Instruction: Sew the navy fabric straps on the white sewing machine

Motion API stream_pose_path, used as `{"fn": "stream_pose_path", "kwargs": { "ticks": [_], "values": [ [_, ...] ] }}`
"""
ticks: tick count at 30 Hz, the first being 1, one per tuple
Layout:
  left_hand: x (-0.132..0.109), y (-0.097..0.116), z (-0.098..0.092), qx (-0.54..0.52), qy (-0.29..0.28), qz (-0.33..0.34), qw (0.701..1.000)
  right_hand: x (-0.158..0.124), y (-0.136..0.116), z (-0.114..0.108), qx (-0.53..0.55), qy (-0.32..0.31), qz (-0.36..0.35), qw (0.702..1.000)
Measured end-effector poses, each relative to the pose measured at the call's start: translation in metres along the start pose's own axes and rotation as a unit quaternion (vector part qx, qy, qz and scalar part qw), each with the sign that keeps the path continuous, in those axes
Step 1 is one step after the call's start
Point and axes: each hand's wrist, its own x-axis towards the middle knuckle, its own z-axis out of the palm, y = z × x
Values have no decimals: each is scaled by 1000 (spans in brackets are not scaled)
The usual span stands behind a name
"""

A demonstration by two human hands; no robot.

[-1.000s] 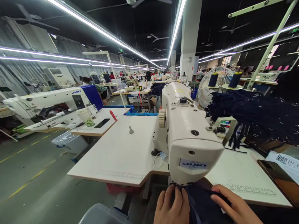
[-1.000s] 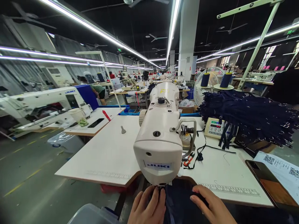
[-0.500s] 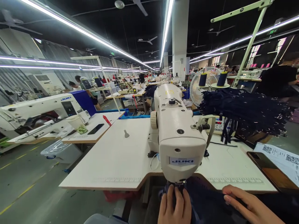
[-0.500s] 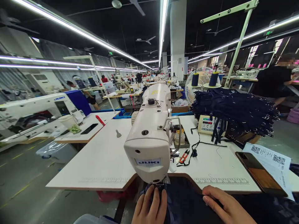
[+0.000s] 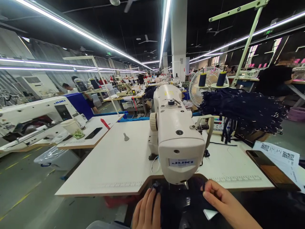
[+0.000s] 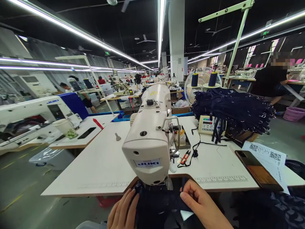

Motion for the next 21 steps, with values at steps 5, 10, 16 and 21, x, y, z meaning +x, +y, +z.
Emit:
{"fn": "stream_pose_path", "kwargs": {
  "ticks": [5,10,16,21],
  "values": [
    [-7,-22,14,45,-58,-16,997,22,-9,38,-88,16,-54,995],
    [14,15,16,-74,49,165,982,25,-16,41,-159,12,-77,984],
    [30,22,11,-85,32,193,977,10,-11,19,-141,-53,-60,987],
    [24,21,11,-81,28,142,986,13,-2,21,-151,-17,-59,987]
  ]
}}
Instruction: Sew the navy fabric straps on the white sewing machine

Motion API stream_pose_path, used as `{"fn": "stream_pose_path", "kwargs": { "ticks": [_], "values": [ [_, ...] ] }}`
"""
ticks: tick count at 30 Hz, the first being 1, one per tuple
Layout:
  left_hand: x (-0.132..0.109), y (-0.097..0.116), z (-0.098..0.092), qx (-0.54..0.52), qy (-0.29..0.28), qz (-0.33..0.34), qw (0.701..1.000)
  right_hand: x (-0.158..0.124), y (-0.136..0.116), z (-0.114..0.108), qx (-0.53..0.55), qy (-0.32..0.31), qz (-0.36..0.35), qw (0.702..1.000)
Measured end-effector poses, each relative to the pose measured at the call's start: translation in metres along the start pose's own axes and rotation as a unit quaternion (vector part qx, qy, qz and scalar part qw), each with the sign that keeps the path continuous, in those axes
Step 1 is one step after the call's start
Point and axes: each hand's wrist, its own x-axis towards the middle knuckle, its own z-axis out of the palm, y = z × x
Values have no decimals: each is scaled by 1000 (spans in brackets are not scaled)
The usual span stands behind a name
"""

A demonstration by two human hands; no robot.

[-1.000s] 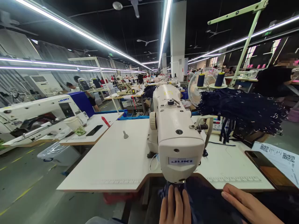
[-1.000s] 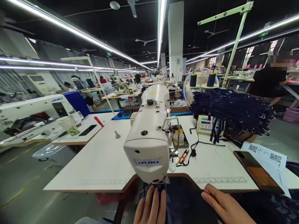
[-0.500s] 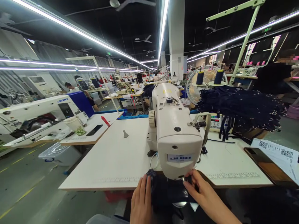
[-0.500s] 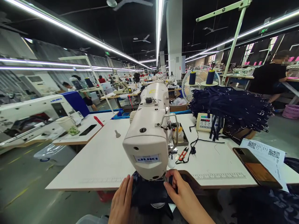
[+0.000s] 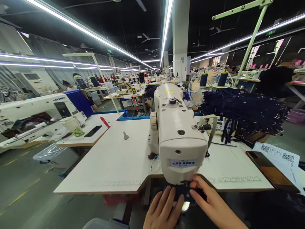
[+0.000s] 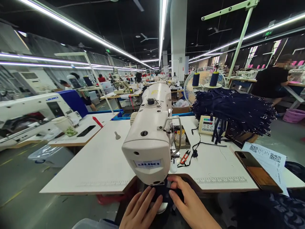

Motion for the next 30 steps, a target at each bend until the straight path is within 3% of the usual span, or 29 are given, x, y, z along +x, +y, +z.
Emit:
{"fn": "stream_pose_path", "kwargs": {
  "ticks": [4,12,17,25,30],
  "values": [
    [-1,4,1,-24,16,-4,1000,8,-2,5,-21,5,-48,999],
    [-3,2,0,-21,-39,6,999,16,-9,5,-29,-15,-100,994],
    [-1,3,-1,13,-30,2,999,17,-10,5,-34,-20,-91,995],
    [-2,3,3,-15,-21,-18,1000,21,-14,5,-35,-31,-77,996],
    [-1,3,1,-1,-37,-11,999,23,-17,5,-38,-41,-60,997]
  ]
}}
